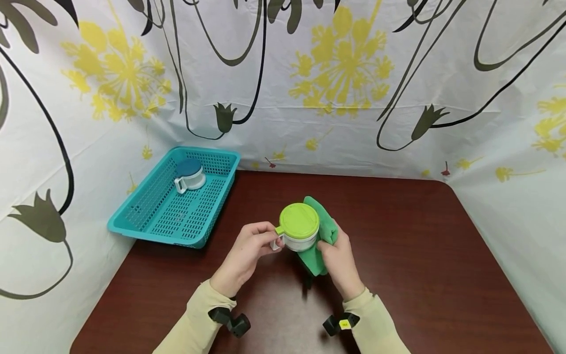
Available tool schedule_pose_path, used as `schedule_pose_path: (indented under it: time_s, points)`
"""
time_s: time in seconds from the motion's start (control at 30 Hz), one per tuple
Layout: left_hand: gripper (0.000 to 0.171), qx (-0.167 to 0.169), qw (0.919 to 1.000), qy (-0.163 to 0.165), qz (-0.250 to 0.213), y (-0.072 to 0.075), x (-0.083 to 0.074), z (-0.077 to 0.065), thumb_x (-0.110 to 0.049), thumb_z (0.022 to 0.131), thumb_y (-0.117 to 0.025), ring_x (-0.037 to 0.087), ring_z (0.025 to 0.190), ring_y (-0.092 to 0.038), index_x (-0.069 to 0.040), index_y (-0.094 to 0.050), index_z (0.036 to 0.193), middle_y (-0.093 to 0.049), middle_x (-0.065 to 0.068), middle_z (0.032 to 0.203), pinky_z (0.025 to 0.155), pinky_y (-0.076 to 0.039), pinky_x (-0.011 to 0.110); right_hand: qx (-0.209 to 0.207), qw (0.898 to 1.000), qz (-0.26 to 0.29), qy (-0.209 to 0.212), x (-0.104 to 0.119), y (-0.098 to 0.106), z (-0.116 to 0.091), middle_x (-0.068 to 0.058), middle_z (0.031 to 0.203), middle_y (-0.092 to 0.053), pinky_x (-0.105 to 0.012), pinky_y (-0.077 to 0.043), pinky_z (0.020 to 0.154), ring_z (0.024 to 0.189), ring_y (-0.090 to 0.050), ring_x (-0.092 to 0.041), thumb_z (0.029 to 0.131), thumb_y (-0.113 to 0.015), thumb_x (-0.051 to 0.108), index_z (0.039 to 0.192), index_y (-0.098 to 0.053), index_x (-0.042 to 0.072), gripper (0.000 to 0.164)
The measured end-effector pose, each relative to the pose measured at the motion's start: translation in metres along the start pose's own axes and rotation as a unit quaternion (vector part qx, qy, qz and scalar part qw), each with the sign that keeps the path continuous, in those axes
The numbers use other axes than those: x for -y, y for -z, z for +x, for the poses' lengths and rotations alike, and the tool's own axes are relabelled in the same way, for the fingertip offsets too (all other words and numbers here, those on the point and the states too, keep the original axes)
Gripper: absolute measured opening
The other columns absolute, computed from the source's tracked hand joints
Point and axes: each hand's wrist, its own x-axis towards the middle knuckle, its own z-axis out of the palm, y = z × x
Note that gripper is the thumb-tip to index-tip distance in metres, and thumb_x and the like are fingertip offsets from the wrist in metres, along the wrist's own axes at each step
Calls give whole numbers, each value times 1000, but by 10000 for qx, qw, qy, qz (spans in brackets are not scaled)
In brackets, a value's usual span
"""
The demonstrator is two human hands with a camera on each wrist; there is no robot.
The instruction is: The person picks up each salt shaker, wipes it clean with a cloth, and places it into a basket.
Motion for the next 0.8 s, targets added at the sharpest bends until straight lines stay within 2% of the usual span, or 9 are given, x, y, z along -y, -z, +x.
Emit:
schedule_pose_path:
  time_s: [0.13,0.3,0.4,0.5,0.6,0.8]
  points:
    - [11,56,10000,-31,22,2,0,-2,0,87,-58,26,75,-60,9,-64,84,-62,16,76,78,-55,39,-88,9998,-194,-54,0,5,1,-12,120,-62,-32,-53,75,94,-60,-21,83,-51,-15,138,-56,7,59]
    - [11,161,9999,-28,-13,5,-1,-3,0,86,-58,25,75,-60,9,-64,82,-61,13,74,78,-55,38,-437,9978,-478,165,8,16,7,-9,117,-64,-30,-52,76,96,-59,-19,80,-57,-16,131,-63,11,58]
    - [11,249,9997,8,-31,6,0,-3,1,87,-57,24,74,-60,9,-63,82,-61,11,72,77,-55,39,-449,9941,-850,510,18,28,13,-6,122,-65,-27,-51,80,103,-60,-17,81,-60,-15,133,-63,16,61]
    - [12,347,9994,43,-24,6,0,-4,0,87,-56,23,73,-60,9,-63,81,-61,10,71,77,-54,38,-183,9890,-1101,966,30,40,18,-4,128,-64,-25,-50,87,112,-60,-16,83,-61,-15,136,-62,20,63]
    - [14,418,9991,31,-22,6,0,-4,0,88,-56,24,73,-60,10,-63,82,-61,11,71,76,-54,37,235,9864,-956,1318,44,47,22,-5,131,-64,-26,-48,93,118,-60,-19,85,-61,-16,138,-61,20,64]
    - [15,531,9986,29,-63,6,0,-4,0,87,-56,25,72,-59,12,-62,82,-60,10,71,73,-53,36,899,9785,-670,1733,70,47,21,-12,130,-63,-30,-49,93,118,-59,-25,89,-62,-14,137,-61,9,53]
